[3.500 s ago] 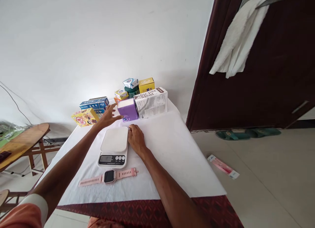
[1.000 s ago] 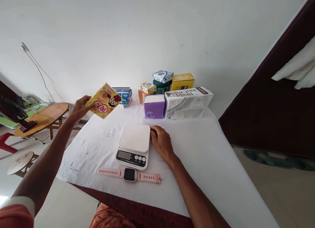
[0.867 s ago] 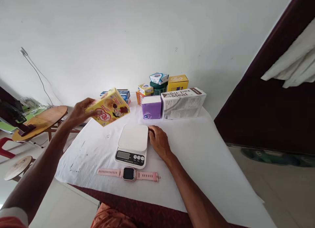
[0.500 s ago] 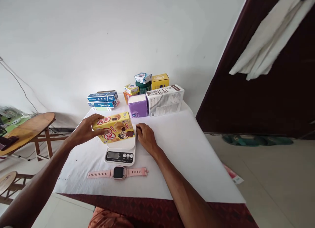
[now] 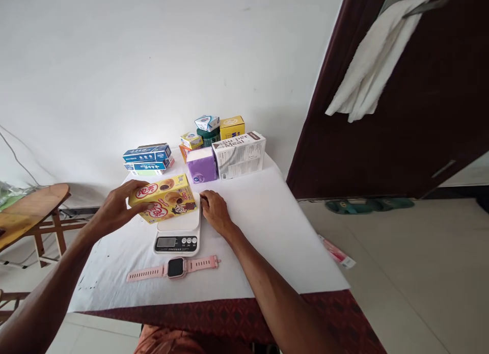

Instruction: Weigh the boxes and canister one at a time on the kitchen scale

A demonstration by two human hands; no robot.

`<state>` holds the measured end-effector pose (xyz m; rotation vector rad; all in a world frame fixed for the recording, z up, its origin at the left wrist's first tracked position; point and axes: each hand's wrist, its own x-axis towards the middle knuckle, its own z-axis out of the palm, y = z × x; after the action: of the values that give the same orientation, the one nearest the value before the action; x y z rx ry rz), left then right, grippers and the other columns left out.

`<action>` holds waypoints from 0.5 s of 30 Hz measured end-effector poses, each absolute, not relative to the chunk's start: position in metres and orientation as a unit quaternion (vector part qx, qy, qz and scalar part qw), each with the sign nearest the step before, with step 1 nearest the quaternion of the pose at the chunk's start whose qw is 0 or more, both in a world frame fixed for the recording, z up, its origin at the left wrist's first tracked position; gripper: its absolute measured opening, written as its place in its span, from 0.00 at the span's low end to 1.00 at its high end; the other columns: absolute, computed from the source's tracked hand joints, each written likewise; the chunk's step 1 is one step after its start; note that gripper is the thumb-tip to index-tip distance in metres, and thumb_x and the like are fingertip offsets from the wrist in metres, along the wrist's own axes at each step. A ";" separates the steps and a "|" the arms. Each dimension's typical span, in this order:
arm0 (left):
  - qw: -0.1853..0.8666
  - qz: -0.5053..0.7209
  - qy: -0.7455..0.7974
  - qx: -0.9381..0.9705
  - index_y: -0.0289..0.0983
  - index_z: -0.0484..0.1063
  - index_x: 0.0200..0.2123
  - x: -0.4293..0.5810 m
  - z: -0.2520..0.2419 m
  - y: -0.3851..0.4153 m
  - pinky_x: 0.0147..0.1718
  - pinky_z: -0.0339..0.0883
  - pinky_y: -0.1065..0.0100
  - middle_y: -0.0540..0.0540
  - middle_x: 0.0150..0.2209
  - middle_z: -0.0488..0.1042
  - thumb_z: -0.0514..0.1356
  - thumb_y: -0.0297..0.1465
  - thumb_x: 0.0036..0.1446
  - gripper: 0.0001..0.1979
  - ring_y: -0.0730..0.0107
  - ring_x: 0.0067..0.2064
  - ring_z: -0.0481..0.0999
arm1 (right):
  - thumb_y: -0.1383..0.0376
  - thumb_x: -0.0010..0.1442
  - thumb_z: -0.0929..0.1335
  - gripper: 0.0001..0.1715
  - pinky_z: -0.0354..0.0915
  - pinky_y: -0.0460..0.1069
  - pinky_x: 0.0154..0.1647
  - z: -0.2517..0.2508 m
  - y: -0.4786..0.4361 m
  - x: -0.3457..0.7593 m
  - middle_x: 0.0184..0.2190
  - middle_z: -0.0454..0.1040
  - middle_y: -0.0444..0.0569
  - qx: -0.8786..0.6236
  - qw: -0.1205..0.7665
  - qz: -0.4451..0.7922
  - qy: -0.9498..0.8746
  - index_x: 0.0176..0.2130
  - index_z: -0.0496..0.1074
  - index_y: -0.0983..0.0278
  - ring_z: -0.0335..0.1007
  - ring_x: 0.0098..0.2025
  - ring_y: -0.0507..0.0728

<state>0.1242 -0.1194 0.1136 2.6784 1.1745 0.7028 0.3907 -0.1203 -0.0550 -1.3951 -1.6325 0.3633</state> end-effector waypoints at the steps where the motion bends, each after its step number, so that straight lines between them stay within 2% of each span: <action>1: 0.071 0.247 0.395 0.882 0.39 0.72 0.51 0.127 0.117 -0.120 0.40 0.72 0.61 0.44 0.45 0.80 0.64 0.45 0.61 0.21 0.60 0.42 0.79 | 0.71 0.64 0.63 0.13 0.66 0.50 0.47 -0.056 -0.119 0.391 0.42 0.80 0.51 -0.571 0.459 0.144 -0.664 0.42 0.74 0.62 0.74 0.43 0.58; 8: 0.055 0.312 0.337 0.886 0.39 0.73 0.51 0.186 0.140 -0.119 0.42 0.71 0.62 0.44 0.47 0.79 0.67 0.45 0.59 0.22 0.60 0.44 0.79 | 0.69 0.64 0.63 0.12 0.66 0.53 0.50 -0.067 -0.110 0.390 0.42 0.79 0.55 -0.604 0.439 0.123 -0.654 0.43 0.74 0.63 0.73 0.46 0.61; 15: 0.051 0.309 0.284 0.906 0.38 0.72 0.50 0.267 0.129 -0.101 0.42 0.71 0.61 0.43 0.47 0.79 0.67 0.42 0.58 0.21 0.60 0.43 0.78 | 0.72 0.62 0.63 0.15 0.65 0.52 0.53 -0.064 -0.110 0.387 0.45 0.80 0.54 -0.604 0.437 0.113 -0.657 0.46 0.75 0.62 0.73 0.48 0.60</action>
<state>0.2669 -0.1014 0.1288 2.7570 0.8651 0.9410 0.3875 -0.1102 -0.0638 -1.5012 -1.6334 0.2799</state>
